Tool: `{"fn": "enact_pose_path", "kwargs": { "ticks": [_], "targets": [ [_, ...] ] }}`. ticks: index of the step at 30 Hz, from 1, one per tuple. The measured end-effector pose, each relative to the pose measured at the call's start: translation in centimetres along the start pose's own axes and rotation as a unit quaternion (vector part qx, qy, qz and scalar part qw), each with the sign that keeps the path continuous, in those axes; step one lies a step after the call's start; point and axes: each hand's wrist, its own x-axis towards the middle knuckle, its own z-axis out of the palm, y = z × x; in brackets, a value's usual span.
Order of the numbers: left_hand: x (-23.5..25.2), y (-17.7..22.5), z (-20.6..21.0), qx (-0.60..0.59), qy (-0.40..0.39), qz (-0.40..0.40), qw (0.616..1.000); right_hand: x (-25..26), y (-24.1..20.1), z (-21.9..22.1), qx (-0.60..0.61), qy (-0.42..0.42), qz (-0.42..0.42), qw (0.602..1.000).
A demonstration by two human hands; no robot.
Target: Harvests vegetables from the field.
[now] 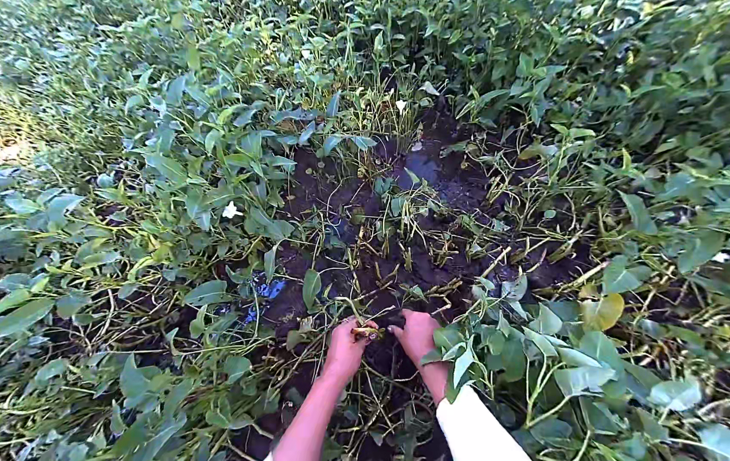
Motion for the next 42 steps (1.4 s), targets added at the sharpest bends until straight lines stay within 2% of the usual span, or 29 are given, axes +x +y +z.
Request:
{"fn": "enact_pose_path", "kwargs": {
  "ticks": [6,11,13,17,22,27,29,32,35,38,42],
  "targets": [
    [2.7,-1.1,3.3,0.029,0.075,0.017,0.997,1.2,0.1,-0.8,-0.017,-0.011,0.017,1.0],
    [1.6,-2.4,3.7,-0.083,0.154,0.064,0.982,2.0,1.3,-1.9,0.0,-0.021,-0.02,1.0],
    [1.4,-2.7,3.7,-0.089,0.154,0.08,0.981,2.6,1.8,-2.5,0.001,-0.021,-0.038,0.999],
    [2.0,-3.2,4.2,-0.02,0.139,0.115,0.983,3.0,2.1,-2.2,-0.006,-0.009,-0.051,0.999],
    [2.2,-4.3,4.0,0.055,0.168,0.161,0.971,2.8,1.6,-2.5,0.008,-0.013,-0.041,0.999],
    [0.5,-5.9,3.4,0.104,0.175,0.129,0.971,2.5,1.5,-2.5,0.003,-0.022,-0.025,0.999],
    [0.3,-5.0,3.7,0.136,0.163,0.111,0.971,2.5,1.5,-2.5,0.002,-0.025,-0.016,1.0],
    [1.4,-3.2,5.0,0.209,0.098,0.078,0.97,2.4,1.4,-2.2,0.006,-0.025,-0.008,1.0],
    [3.1,-3.1,6.0,0.267,0.05,0.056,0.961,2.1,1.0,-2.0,0.005,-0.041,0.008,0.999],
    [3.4,-3.7,6.3,0.268,0.04,0.063,0.96,1.2,0.7,-1.7,0.012,-0.07,0.016,0.997],
    [2.5,-3.5,5.8,0.25,0.02,0.045,0.967,-0.3,0.4,-0.5,-0.002,-0.07,0.019,0.997]
  ]
}}
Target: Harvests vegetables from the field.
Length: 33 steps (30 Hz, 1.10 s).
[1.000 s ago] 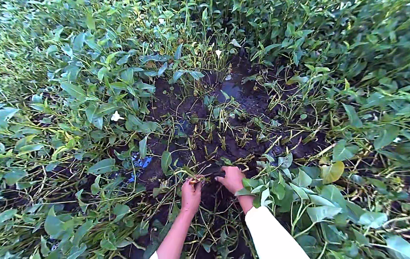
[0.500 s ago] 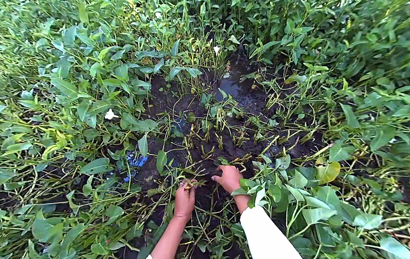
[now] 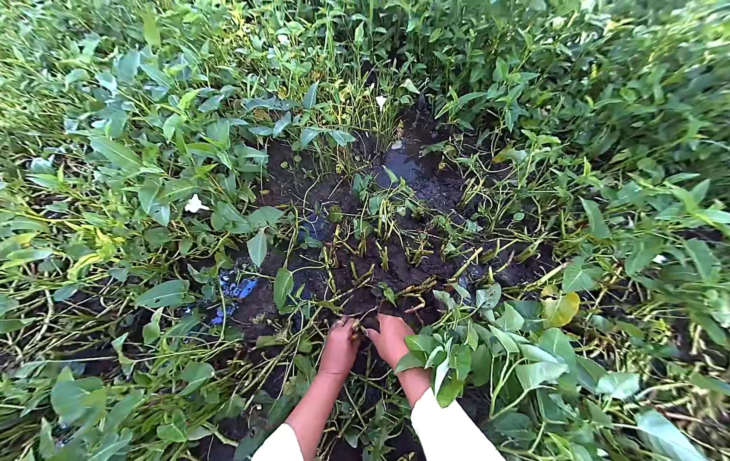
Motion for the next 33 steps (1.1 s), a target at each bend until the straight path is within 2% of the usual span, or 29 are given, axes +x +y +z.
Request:
{"fn": "enact_pose_path", "kwargs": {
  "ticks": [3,6,11,15,18,21,23,25,29,33],
  "targets": [
    [-0.5,0.5,-0.3,0.009,-0.001,-0.02,1.0,-0.4,-0.2,0.7,-0.009,0.0,0.004,1.0],
    [-0.4,0.7,-0.3,0.036,-0.006,-0.002,0.999,-2.2,-0.3,0.9,0.018,0.015,-0.005,1.0],
    [0.8,1.3,-0.5,0.051,-0.035,-0.006,0.998,-10.3,0.0,-2.1,0.061,0.02,0.003,0.998],
    [2.4,2.1,-2.1,0.029,-0.088,-0.05,0.994,-17.9,3.2,-4.5,0.09,0.089,-0.006,0.992],
    [-0.5,1.5,-3.2,-0.009,-0.096,-0.074,0.993,-23.2,7.0,-4.5,0.141,0.168,-0.073,0.973],
    [-6.2,1.4,-4.9,0.049,-0.117,-0.016,0.992,-26.6,8.9,-3.2,0.221,0.189,-0.112,0.95],
    [-10.0,0.3,-5.6,0.123,-0.158,0.059,0.978,-27.3,8.5,-1.6,0.229,0.181,-0.132,0.947],
    [-13.2,-1.5,-6.1,0.18,-0.209,0.089,0.957,-27.0,7.5,0.3,0.211,0.164,-0.141,0.953],
    [-16.4,-4.5,-7.0,0.242,-0.251,0.048,0.936,-25.6,5.3,3.4,0.149,0.129,-0.118,0.973],
    [-16.5,-3.5,-7.4,0.237,-0.242,0.037,0.94,-24.3,3.6,5.2,0.109,0.075,-0.096,0.987]
  ]
}}
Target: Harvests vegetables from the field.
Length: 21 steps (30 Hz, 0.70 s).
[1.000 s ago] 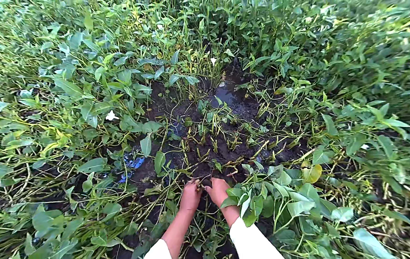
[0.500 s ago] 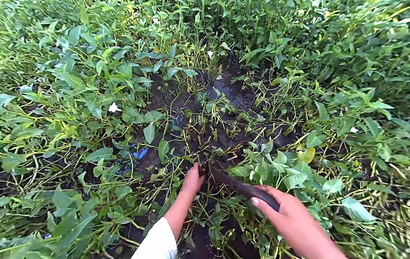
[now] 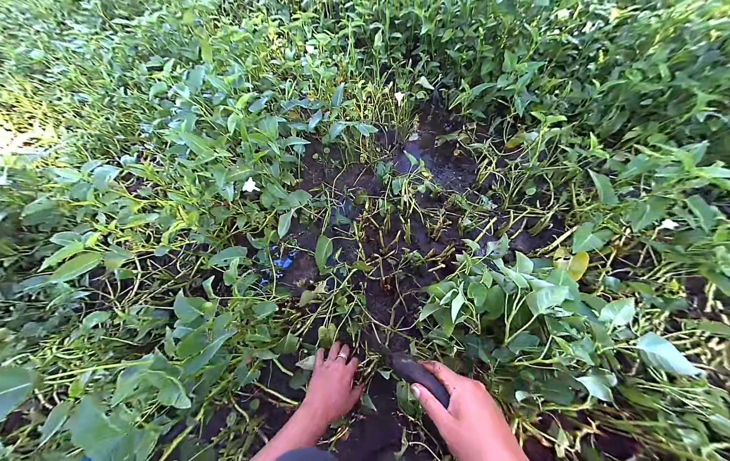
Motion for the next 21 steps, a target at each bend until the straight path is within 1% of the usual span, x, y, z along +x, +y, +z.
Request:
{"fn": "enact_pose_path", "kwargs": {
  "ticks": [1,3,5,7,9,11,13,18,20,21],
  "targets": [
    [0.2,0.5,-0.1,-0.006,0.007,0.009,1.0,0.5,-0.1,0.5,-0.017,-0.012,0.012,1.0],
    [0.9,1.5,-0.2,-0.005,0.011,0.046,0.999,1.4,0.0,1.3,-0.051,-0.01,0.052,0.997],
    [1.8,2.5,-0.1,-0.002,-0.009,0.087,0.996,1.8,0.8,1.3,-0.076,0.029,0.091,0.993],
    [2.7,3.5,0.0,-0.006,-0.029,0.106,0.994,2.0,1.9,0.9,-0.079,0.059,0.104,0.99],
    [3.5,4.2,0.0,0.0,-0.048,0.082,0.995,1.9,2.6,0.8,-0.068,0.058,0.097,0.991],
    [3.8,4.5,-0.6,0.025,-0.058,0.025,0.998,1.9,2.3,0.8,-0.053,0.047,0.083,0.994],
    [3.3,4.3,-1.1,0.052,-0.059,-0.013,0.997,2.3,1.5,1.0,-0.056,0.022,0.08,0.995],
    [1.7,3.0,-0.7,0.059,-0.079,-0.018,0.995,4.8,-2.2,0.4,-0.14,-0.09,0.095,0.981],
    [1.4,3.1,-0.1,0.056,-0.072,-0.011,0.996,6.1,-3.6,1.0,-0.154,-0.112,0.1,0.977],
    [1.3,3.0,0.2,0.048,-0.056,-0.004,0.997,6.9,-4.2,1.6,-0.153,-0.112,0.104,0.976]
  ]
}}
